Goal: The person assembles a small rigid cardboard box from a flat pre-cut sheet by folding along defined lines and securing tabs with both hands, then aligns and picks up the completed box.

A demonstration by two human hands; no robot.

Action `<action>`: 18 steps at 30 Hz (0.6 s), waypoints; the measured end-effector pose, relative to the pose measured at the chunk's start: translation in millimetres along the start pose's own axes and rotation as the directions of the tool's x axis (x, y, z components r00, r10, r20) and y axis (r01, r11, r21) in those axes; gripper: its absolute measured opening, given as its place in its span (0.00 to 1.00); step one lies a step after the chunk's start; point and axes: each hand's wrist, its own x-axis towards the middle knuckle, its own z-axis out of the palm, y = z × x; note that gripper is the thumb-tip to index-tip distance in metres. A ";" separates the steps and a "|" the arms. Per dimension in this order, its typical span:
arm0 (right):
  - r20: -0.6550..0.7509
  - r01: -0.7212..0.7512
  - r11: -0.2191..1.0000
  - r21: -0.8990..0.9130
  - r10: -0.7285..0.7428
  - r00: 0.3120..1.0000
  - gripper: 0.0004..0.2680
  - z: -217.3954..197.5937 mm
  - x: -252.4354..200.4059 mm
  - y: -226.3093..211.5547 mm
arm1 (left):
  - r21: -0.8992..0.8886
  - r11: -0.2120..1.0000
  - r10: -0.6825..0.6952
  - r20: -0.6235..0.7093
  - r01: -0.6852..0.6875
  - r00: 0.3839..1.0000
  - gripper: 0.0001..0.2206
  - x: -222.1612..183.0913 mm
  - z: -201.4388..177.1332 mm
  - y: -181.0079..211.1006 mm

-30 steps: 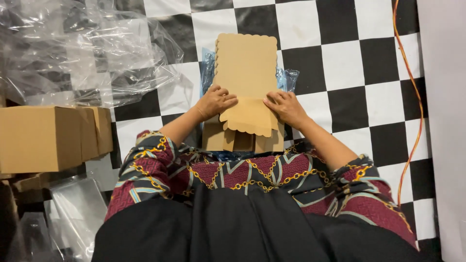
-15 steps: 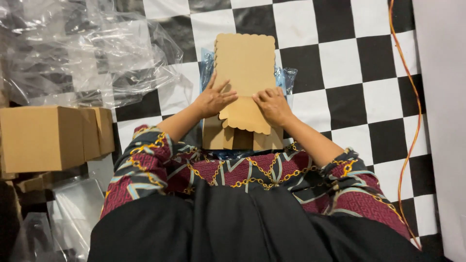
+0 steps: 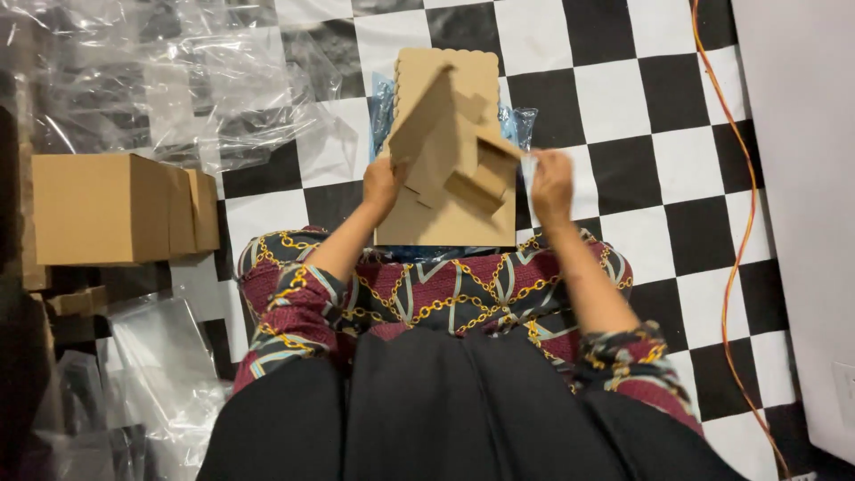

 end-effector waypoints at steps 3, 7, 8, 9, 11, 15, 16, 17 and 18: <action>-0.035 0.047 0.986 0.162 -0.042 0.999 0.08 12.2 -26.1 -46.1 | -0.145 0.925 -0.338 0.104 0.350 0.935 0.16 -18.9 -6.7 21.4; 0.325 -0.334 0.931 0.148 0.273 0.905 0.24 17.0 -38.7 -71.0 | -0.658 0.572 -0.521 0.170 0.490 0.836 0.21 -47.3 -45.2 72.2; 0.396 -0.349 0.928 0.128 0.275 0.876 0.23 19.6 -40.6 -71.7 | -0.689 0.453 -0.580 0.254 0.566 0.774 0.25 -48.5 -46.1 76.2; 0.396 -0.347 0.929 0.131 0.272 0.877 0.23 33.8 -46.7 -62.3 | -0.690 0.454 -0.581 0.250 0.564 0.774 0.25 -57.8 -87.8 113.9; 0.250 -0.184 0.971 0.149 0.143 0.958 0.07 59.8 -59.3 -40.5 | -0.411 0.689 -0.510 0.310 0.596 0.803 0.34 -93.5 -164.6 192.8; 0.221 -0.254 0.922 0.291 0.193 0.956 0.07 48.3 -56.3 -38.4 | 0.026 0.977 -0.211 0.219 0.210 0.953 0.28 -91.9 -68.1 86.0; 0.242 -0.294 0.886 0.359 0.216 0.946 0.06 40.8 -54.0 -42.3 | 0.231 0.955 0.189 0.015 -0.187 0.982 0.16 -89.2 -52.9 71.8; 0.265 -0.333 0.843 0.423 0.237 0.935 0.06 33.4 -51.7 -46.4 | 0.482 0.731 0.589 -0.089 -0.483 0.803 0.22 -86.6 -38.0 57.3; 0.264 -0.333 0.842 0.424 0.236 0.935 0.06 30.5 -51.0 -49.4 | 0.483 0.731 0.589 -0.089 -0.482 0.803 0.22 -80.9 -36.3 57.2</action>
